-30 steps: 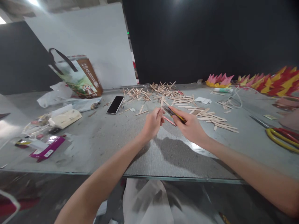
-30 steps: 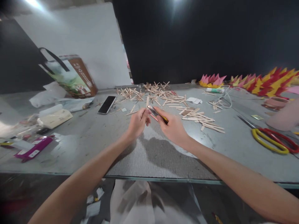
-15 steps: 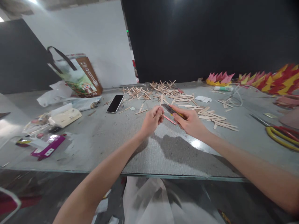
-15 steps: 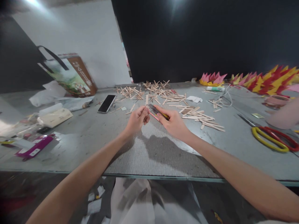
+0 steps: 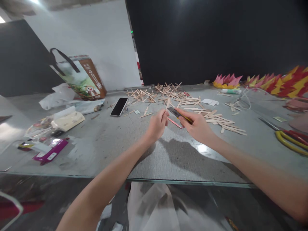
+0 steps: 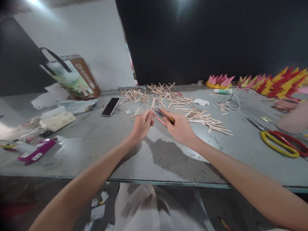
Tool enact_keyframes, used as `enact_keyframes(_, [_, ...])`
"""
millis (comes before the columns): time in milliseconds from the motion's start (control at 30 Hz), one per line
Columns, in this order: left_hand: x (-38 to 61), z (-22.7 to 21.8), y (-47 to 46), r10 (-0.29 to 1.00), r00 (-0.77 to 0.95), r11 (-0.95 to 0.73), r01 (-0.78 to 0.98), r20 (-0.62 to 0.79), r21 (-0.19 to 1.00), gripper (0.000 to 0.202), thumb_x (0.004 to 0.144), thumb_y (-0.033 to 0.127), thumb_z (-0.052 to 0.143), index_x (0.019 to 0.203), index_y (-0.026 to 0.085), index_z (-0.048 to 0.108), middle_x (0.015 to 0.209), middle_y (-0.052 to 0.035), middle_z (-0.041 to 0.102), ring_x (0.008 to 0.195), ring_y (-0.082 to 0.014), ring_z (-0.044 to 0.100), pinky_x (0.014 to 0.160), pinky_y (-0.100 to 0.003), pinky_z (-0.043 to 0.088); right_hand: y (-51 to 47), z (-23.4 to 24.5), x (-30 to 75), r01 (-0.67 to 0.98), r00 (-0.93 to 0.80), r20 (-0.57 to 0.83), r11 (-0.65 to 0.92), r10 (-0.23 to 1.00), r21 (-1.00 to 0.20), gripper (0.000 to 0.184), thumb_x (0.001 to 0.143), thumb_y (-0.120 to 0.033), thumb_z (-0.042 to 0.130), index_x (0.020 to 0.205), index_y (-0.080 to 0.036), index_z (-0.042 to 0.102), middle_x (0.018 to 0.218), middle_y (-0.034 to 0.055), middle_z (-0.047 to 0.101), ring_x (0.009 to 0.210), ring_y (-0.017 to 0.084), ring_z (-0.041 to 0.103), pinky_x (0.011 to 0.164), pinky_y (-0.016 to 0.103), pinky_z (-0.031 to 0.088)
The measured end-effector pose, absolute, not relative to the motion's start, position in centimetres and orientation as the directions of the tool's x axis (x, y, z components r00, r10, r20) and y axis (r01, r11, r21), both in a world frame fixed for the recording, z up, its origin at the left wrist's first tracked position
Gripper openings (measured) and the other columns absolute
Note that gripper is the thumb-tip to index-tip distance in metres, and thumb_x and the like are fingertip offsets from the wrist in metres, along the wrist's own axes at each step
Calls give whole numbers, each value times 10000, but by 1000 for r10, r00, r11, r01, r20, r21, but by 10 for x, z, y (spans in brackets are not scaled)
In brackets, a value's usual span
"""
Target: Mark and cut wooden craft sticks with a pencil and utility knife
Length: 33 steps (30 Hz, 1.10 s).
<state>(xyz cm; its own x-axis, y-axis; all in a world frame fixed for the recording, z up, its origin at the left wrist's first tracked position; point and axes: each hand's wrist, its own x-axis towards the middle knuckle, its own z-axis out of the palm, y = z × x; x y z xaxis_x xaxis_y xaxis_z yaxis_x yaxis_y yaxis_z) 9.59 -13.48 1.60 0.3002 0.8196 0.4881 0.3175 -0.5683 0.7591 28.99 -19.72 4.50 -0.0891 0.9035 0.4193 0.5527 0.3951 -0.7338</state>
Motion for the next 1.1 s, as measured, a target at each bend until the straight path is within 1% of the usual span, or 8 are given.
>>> enact_keyframes(100, [95, 12, -136, 803, 295, -596, 443, 519, 670, 323, 1127, 359, 421, 837, 236, 492, 638, 23, 518, 577, -151, 476, 630, -299, 303, -200, 40, 285, 606, -72, 449, 396, 891, -690, 517, 1016, -348, 545, 1485, -184, 687, 934, 79, 809, 584, 160, 539, 572, 294, 430])
enact_keyframes(200, [94, 9, -137, 811, 271, -583, 461, 519, 669, 293, 1113, 359, 467, 844, 245, 494, 642, 27, 474, 555, -162, 419, 616, -312, 251, -201, 36, 282, 594, -81, 462, 415, 883, -689, 509, 1027, -338, 533, 1492, -196, 681, 1174, 104, 815, 712, 205, 656, 653, 325, 513])
enact_keyframes(267, [94, 9, -138, 811, 278, -582, 469, 514, 664, 267, 1107, 349, 480, 862, 248, 505, 645, 33, 455, 548, -162, 402, 617, -313, 238, -200, 34, 282, 575, -93, 458, 423, 884, -700, 506, 1036, -340, 525, 1498, -195, 675, 1232, 102, 803, 778, 223, 693, 685, 332, 536])
enact_keyframes(433, [93, 15, -141, 820, 319, -570, 537, 476, 622, 282, 1118, 325, 431, 853, 243, 482, 673, 29, 476, 568, -157, 432, 628, -315, 245, -199, 34, 284, 576, -118, 454, 433, 883, -693, 512, 1045, -346, 517, 1513, -193, 658, 1190, 99, 809, 737, 206, 664, 675, 327, 518])
enact_keyframes(533, [92, 18, -141, 817, 323, -575, 522, 478, 630, 330, 1127, 358, 405, 820, 245, 447, 657, 25, 490, 580, -162, 461, 633, -312, 274, -200, 35, 284, 579, -120, 441, 423, 890, -697, 533, 1046, -351, 510, 1536, -186, 637, 1057, 92, 805, 642, 178, 575, 604, 310, 458])
enact_keyframes(700, [92, 21, -138, 789, 350, -613, 394, 505, 684, 398, 1133, 419, 395, 787, 231, 451, 613, 31, 524, 573, -134, 492, 642, -286, 339, -198, 37, 286, 483, -120, 374, 383, 920, -788, 551, 1044, -407, 532, 1549, -208, 625, 731, 4, 626, 515, 123, 368, 485, 263, 294])
enact_keyframes(900, [93, 25, -136, 821, 360, -529, 192, 442, 827, 400, 1106, 540, 421, 857, 232, 483, 607, 42, 518, 527, -114, 436, 555, -260, 331, -199, 40, 287, 280, -117, 320, 341, 940, -898, 574, 1033, -422, 584, 1564, -205, 606, 664, -31, 528, 480, 99, 346, 423, 232, 280])
enact_keyframes(1100, [91, 29, -134, 810, 413, -481, 64, 415, 875, 395, 1071, 580, 469, 893, 229, 507, 563, 59, 487, 490, -105, 398, 520, -251, 318, -196, 41, 290, 143, -149, 219, 240, 964, -960, 591, 1024, -429, 617, 1582, -241, 581, 664, -52, 521, 429, 81, 321, 349, 213, 276])
